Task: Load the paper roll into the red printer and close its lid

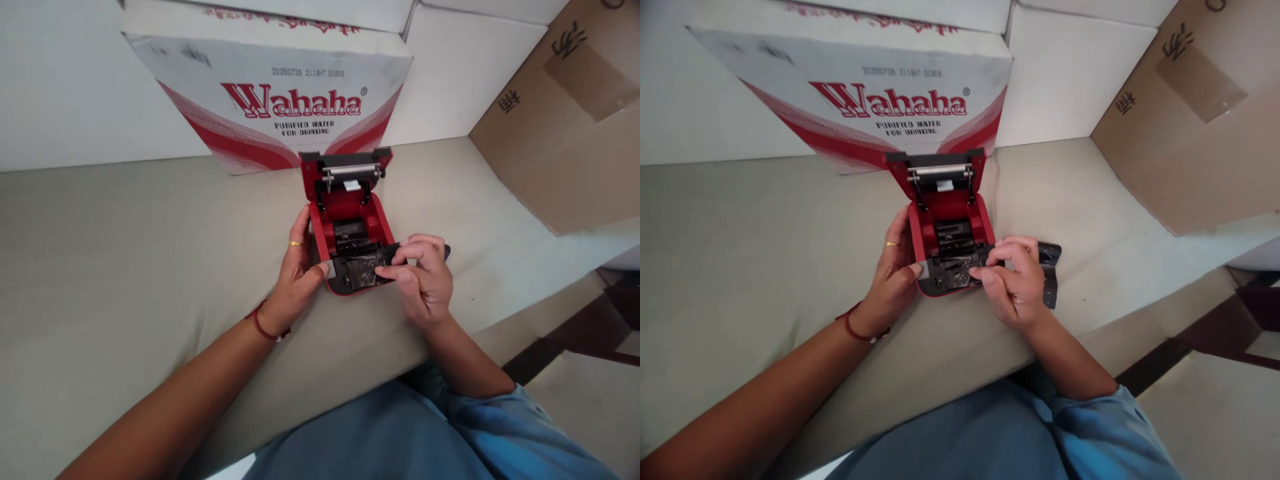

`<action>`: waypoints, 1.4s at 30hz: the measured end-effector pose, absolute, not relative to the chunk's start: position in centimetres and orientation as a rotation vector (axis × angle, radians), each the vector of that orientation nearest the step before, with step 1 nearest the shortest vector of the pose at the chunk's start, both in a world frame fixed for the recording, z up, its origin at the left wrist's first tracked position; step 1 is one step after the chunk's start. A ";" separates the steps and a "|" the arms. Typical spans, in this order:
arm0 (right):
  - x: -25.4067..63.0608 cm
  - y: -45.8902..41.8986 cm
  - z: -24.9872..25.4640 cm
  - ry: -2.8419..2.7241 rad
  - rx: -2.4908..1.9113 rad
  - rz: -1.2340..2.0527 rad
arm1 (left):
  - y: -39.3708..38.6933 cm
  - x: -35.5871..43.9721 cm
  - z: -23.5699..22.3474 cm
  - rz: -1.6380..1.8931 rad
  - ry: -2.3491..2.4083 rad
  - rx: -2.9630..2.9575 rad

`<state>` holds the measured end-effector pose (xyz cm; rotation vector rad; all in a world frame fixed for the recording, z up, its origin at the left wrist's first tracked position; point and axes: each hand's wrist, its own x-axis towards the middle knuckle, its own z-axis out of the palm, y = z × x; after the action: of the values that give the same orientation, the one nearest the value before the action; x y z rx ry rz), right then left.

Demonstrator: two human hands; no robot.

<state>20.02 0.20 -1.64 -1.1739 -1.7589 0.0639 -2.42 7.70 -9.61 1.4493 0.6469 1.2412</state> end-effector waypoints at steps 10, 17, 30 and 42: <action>20.3 7.2 5.2 -2.078 -1.639 0.386 | 8.3 -2.4 -10.7 1.229 0.580 1.384; 16.4 10.5 7.6 -2.635 -2.051 0.129 | 8.4 -2.5 -10.6 1.254 0.622 1.485; 15.5 11.0 5.8 -2.737 -2.039 0.142 | 8.5 -2.4 -10.8 1.293 0.637 1.506; 26.4 2.0 12.1 -1.962 -1.848 0.949 | 8.5 -2.3 -10.7 1.283 0.662 1.487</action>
<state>26.44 1.97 12.08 -1.8479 -1.9618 0.9487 -2.25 8.50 -10.75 1.4874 0.6623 1.2827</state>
